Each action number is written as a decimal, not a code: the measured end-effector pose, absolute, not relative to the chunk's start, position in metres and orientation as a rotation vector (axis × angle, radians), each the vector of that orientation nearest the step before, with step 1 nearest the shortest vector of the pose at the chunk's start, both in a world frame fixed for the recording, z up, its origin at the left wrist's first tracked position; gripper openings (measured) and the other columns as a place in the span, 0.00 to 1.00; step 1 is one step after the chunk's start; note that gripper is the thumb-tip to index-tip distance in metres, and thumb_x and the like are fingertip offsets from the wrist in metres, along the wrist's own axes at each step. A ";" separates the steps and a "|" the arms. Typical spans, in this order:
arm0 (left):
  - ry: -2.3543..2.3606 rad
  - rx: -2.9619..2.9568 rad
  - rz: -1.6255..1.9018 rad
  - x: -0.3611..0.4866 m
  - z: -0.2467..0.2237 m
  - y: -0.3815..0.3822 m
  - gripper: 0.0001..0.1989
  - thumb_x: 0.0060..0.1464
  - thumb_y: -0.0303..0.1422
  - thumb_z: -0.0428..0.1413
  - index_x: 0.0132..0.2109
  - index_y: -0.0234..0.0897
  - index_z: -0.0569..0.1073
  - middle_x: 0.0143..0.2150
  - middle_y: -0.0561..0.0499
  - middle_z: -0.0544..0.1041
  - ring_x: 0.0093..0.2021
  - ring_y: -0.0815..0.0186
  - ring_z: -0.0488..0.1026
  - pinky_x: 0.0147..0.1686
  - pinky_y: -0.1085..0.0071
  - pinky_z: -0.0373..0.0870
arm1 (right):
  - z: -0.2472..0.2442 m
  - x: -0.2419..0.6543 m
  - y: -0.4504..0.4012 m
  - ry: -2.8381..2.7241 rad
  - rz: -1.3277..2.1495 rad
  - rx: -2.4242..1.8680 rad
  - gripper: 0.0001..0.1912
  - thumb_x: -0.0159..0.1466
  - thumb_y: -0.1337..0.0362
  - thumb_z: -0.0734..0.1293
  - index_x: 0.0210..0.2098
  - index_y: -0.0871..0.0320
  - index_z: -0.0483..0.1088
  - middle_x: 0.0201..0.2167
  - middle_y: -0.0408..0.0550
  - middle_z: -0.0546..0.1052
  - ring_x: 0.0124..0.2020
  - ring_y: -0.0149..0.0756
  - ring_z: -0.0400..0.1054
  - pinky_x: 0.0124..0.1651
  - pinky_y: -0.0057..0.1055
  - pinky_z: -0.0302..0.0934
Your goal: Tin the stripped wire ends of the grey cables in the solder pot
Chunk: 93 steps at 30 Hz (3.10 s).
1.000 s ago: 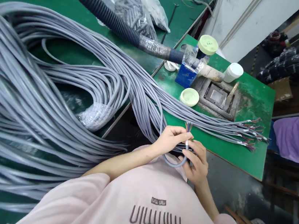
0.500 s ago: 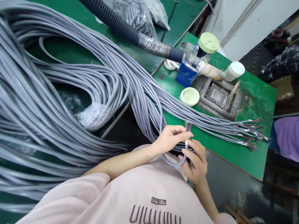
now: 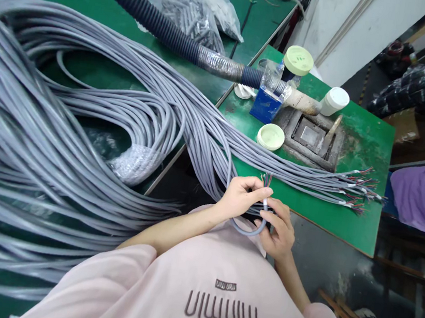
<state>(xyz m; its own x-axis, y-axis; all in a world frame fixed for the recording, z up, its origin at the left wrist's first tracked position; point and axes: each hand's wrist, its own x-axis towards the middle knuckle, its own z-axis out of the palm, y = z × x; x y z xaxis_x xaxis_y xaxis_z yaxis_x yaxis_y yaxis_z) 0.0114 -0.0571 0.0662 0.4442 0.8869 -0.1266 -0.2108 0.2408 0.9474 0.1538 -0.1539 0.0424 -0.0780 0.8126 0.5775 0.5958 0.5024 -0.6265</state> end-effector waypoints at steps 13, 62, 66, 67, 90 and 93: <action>0.783 0.986 0.839 0.012 0.065 -0.055 0.21 0.49 0.45 0.63 0.22 0.33 0.70 0.20 0.55 0.71 0.23 0.74 0.65 0.27 0.76 0.63 | 0.041 0.153 -0.154 -1.772 0.292 -1.200 0.23 0.60 0.71 0.68 0.54 0.48 0.69 0.55 0.51 0.73 0.54 0.47 0.70 0.53 0.53 0.67; 0.819 2.254 0.851 0.026 0.053 -0.027 0.07 0.63 0.32 0.48 0.44 0.37 0.69 0.41 0.47 0.76 0.43 0.62 0.70 0.45 0.64 0.60 | 0.035 0.163 -0.145 -1.312 1.160 -1.249 0.20 0.71 0.58 0.57 0.60 0.55 0.60 0.45 0.51 0.80 0.32 0.33 0.77 0.35 0.31 0.72; 0.676 2.150 0.865 0.011 0.055 -0.029 0.05 0.61 0.32 0.51 0.41 0.37 0.70 0.38 0.49 0.76 0.40 0.65 0.72 0.45 0.65 0.62 | 0.059 0.192 -0.137 -0.887 0.736 -1.204 0.20 0.72 0.56 0.50 0.57 0.54 0.61 0.43 0.52 0.80 0.27 0.33 0.74 0.30 0.33 0.70; 0.651 2.143 0.840 0.009 0.053 -0.030 0.05 0.60 0.31 0.51 0.40 0.36 0.71 0.38 0.49 0.77 0.40 0.65 0.72 0.45 0.65 0.62 | 0.067 0.197 -0.139 -0.827 0.631 -1.192 0.19 0.72 0.56 0.50 0.54 0.54 0.64 0.41 0.50 0.80 0.25 0.32 0.73 0.29 0.33 0.69; 0.600 0.851 0.682 0.019 0.071 -0.050 0.18 0.42 0.42 0.68 0.25 0.31 0.73 0.29 0.51 0.76 0.23 0.76 0.65 0.25 0.77 0.62 | 0.078 0.147 -0.153 -1.371 1.139 -1.534 0.13 0.69 0.61 0.59 0.41 0.58 0.73 0.19 0.38 0.73 0.20 0.26 0.64 0.27 0.24 0.58; 0.588 0.814 0.758 0.019 0.069 -0.050 0.16 0.41 0.39 0.69 0.27 0.32 0.73 0.32 0.51 0.76 0.26 0.75 0.67 0.28 0.76 0.65 | 0.076 0.146 -0.152 -1.331 1.165 -1.509 0.14 0.70 0.58 0.59 0.41 0.58 0.73 0.17 0.37 0.71 0.18 0.25 0.61 0.25 0.24 0.56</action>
